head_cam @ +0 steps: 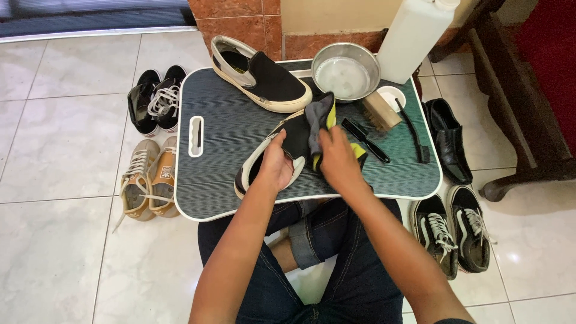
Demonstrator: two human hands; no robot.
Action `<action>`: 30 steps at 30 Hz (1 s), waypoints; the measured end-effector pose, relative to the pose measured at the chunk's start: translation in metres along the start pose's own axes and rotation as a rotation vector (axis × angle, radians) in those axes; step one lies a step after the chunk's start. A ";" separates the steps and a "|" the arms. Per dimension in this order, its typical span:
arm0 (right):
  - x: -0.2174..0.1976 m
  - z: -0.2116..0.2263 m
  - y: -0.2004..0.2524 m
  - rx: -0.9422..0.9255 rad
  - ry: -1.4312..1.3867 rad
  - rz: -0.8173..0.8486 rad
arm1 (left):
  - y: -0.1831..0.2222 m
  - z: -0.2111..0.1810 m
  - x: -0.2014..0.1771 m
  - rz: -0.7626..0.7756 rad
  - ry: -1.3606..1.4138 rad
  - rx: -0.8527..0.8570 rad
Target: Cleaning the upper and sole of a shoe using a brush, cloth, and cleaning solution.
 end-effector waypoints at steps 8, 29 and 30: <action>-0.013 0.045 0.018 -0.192 -0.178 -0.007 | -0.027 -0.005 -0.020 -0.039 -0.070 0.029; 0.009 0.000 0.014 -0.016 0.002 0.028 | 0.000 0.001 0.002 0.023 0.011 -0.005; 0.004 0.008 0.018 -0.028 -0.047 0.027 | -0.003 0.001 0.000 0.036 0.026 -0.001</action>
Point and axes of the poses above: each hand's wrist, its own y-axis away from the middle knuckle, its own x-axis out of the palm, z = x × y, the point moved 4 cm from there along -y, towards the middle knuckle, and after that the axes turned 13 degrees about y, right-handed, at the moved point
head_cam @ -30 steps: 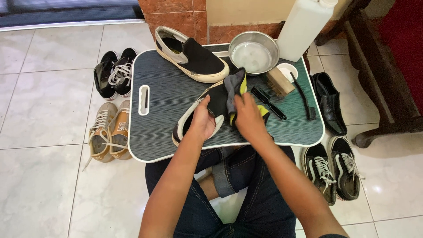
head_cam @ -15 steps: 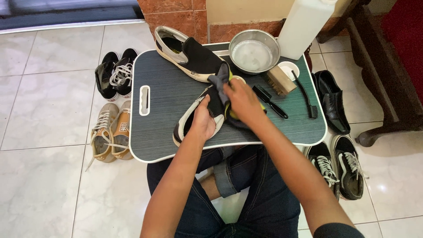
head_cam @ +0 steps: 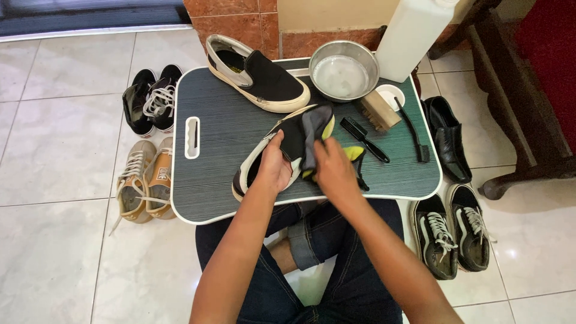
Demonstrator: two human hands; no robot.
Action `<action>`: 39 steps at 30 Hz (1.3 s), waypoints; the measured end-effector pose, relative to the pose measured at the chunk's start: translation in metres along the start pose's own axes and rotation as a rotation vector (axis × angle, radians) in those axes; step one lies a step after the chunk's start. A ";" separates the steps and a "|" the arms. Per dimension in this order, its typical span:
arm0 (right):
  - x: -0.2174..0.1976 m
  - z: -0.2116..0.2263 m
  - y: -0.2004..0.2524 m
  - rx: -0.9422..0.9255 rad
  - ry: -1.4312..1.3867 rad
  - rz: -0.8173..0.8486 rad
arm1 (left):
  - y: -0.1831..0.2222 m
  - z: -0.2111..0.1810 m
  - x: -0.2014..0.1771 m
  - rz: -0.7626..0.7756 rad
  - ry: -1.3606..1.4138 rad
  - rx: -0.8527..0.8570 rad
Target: Cleaning the upper and sole of a shoe using a brush, cloth, and cleaning solution.
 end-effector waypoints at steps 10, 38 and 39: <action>-0.027 0.018 0.002 -0.137 -0.138 -0.135 | -0.012 -0.002 -0.007 -0.010 -0.031 0.003; 0.013 -0.031 0.048 0.328 -0.749 -0.142 | 0.058 -0.016 0.046 0.000 -0.215 0.088; 0.024 -0.040 0.053 0.446 -0.798 -0.165 | 0.066 -0.018 0.051 0.026 -0.306 0.093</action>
Point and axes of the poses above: each hand's wrist, its own y-axis away from the middle knuckle, its own x-axis out of the palm, z = x × y, the point moved 4 cm from there along -y, towards the middle knuckle, and after that the axes turned 13 degrees about y, right-handed, at the moved point
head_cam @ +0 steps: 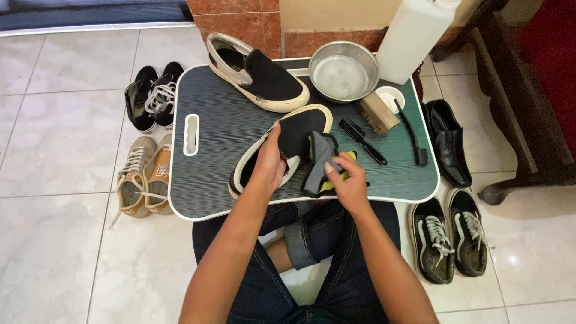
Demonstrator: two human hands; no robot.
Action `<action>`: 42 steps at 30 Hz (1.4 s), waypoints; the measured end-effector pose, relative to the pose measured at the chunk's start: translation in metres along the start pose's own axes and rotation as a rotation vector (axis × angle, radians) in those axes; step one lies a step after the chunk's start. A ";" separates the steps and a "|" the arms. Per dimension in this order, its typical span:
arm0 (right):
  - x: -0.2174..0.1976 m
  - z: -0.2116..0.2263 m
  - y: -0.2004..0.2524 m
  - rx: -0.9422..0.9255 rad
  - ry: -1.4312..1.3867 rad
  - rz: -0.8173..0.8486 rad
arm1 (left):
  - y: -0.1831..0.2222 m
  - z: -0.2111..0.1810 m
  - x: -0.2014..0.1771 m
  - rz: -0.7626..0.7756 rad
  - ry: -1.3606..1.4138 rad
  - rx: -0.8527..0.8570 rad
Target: Cleaning the upper and sole of a shoe using a brush, cloth, and cleaning solution.
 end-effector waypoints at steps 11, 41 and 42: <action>-0.002 -0.012 0.000 0.196 -0.166 -0.015 | 0.132 -0.045 -0.016 0.086 -1.168 0.545; 0.029 0.198 -0.092 -0.417 -0.265 -0.138 | 0.068 -0.018 -0.105 -0.088 -0.923 0.950; 0.042 0.213 -0.102 -0.501 -0.283 -0.083 | 0.068 -0.018 -0.105 -0.076 -0.920 0.932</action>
Point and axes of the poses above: each hand's wrist, its own y-axis away from the middle knuckle, its own x-axis out of the palm, z = x × y, the point moved 4 cm from there along -y, towards the middle knuckle, and after that the axes turned 13 degrees about y, right-handed, at the moved point
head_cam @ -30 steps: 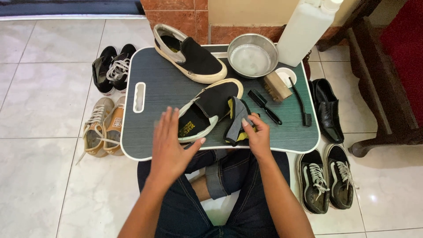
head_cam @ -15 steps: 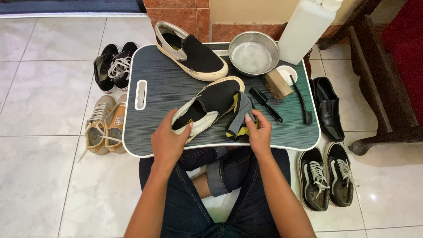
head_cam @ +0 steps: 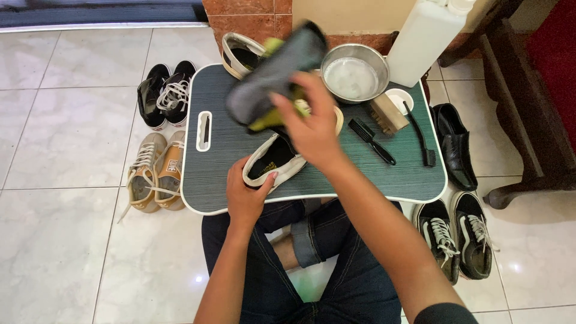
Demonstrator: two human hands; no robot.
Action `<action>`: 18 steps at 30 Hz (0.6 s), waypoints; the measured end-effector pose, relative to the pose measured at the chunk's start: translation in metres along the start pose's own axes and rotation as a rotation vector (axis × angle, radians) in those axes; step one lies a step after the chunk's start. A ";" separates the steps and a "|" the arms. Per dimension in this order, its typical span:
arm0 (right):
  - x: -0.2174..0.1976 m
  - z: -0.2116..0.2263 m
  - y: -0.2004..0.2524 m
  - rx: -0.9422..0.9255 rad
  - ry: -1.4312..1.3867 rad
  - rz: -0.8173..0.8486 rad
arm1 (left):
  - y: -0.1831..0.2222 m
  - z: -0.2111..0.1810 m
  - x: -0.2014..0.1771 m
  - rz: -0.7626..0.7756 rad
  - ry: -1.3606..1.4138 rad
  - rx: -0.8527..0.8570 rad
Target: Cleaning the upper and sole of a shoe using a brush, cloth, and cleaning solution.
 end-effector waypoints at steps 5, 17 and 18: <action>0.072 -0.017 -0.011 -0.116 0.128 0.273 | 0.001 0.004 0.001 0.002 -0.004 0.002; 0.101 -0.072 0.036 0.025 0.639 0.897 | 0.001 0.006 0.005 0.020 -0.042 0.004; 0.099 -0.069 0.038 0.018 0.652 0.972 | 0.002 0.007 0.004 0.023 -0.039 -0.003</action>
Point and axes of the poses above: each hand's wrist, its own y-axis away from the middle knuckle, its own x-axis out of the palm, z = x × y, the point moved 4 cm from there along -y, towards the middle knuckle, and after that the axes turned 13 degrees about y, right-handed, at the moved point
